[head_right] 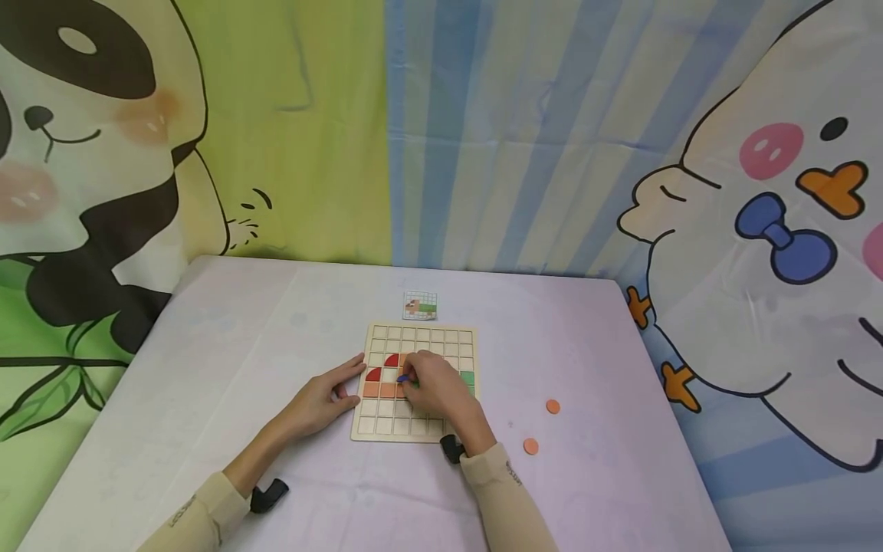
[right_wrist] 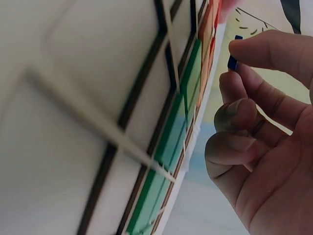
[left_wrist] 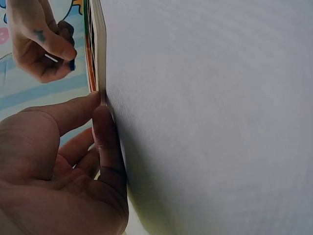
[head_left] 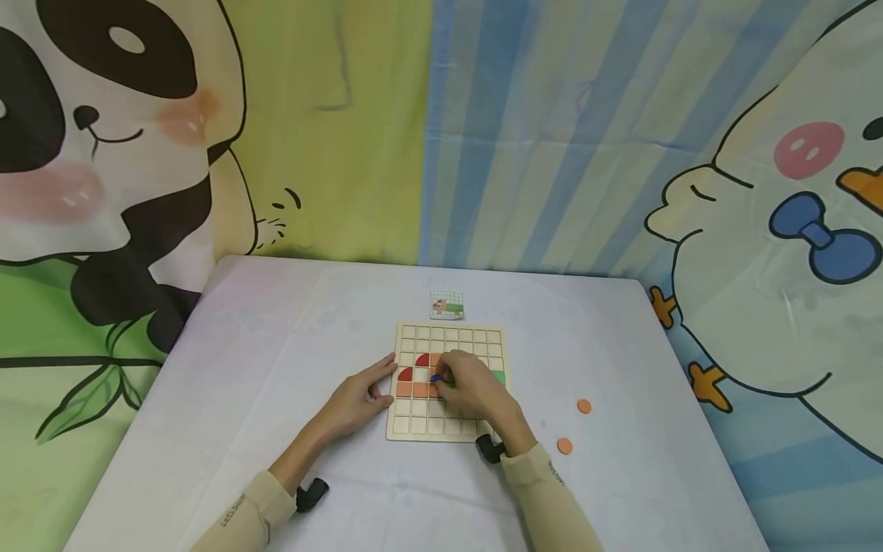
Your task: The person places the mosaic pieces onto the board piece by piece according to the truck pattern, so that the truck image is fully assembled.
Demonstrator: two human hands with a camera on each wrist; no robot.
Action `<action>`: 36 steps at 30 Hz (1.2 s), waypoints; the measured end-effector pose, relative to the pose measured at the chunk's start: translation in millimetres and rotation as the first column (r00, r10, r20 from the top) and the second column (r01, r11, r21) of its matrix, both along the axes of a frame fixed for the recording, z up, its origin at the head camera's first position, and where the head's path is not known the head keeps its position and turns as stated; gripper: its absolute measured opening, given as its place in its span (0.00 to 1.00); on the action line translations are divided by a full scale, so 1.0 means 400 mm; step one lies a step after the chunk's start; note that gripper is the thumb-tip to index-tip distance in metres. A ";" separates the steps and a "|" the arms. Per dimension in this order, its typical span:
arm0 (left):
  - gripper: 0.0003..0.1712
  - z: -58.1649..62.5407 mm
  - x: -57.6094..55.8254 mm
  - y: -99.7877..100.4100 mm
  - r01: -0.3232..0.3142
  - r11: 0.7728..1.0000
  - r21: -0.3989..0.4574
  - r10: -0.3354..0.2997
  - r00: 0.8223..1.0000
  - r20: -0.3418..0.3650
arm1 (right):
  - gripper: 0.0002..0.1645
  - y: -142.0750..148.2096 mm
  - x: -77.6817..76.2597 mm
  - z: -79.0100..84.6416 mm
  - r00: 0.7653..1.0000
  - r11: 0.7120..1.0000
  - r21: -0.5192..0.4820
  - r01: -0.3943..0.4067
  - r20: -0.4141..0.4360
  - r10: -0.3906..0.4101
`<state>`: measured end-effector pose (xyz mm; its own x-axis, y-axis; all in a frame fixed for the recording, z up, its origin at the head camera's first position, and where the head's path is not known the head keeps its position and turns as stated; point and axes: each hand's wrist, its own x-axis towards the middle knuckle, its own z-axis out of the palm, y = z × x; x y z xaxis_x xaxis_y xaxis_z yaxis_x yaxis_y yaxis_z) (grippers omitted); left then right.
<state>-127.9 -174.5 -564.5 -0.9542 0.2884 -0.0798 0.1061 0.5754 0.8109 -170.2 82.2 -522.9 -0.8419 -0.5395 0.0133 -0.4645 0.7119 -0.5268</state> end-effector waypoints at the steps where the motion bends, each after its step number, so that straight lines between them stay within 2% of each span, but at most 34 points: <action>1: 0.38 0.000 0.000 -0.001 0.000 1.000 0.001 0.000 1.000 -0.001 | 0.04 -0.006 0.000 -0.001 1.000 1.000 0.006 0.004 0.003 -0.004; 15: 0.38 -0.008 -0.001 -0.008 0.009 1.000 0.008 -0.009 1.000 -0.010 | 0.06 -0.060 -0.015 -0.005 0.999 0.996 0.085 0.030 0.023 -0.032; 24: 0.38 -0.005 -0.002 -0.008 0.015 0.999 -0.031 -0.015 1.000 -0.015 | 0.07 -0.067 -0.027 -0.006 0.998 0.996 0.088 0.016 0.060 -0.021; 36: 0.38 -0.004 0.000 -0.007 0.015 1.000 -0.028 -0.015 1.000 -0.008 | 0.08 -0.067 -0.035 -0.003 0.996 0.996 0.084 -0.016 0.089 0.008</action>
<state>-128.1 -177.5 -566.0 -0.9504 0.3004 -0.0803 0.1213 0.5960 0.7938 -184.3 55.3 -524.3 -0.8312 -0.5455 -0.1071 -0.4272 0.7501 -0.5048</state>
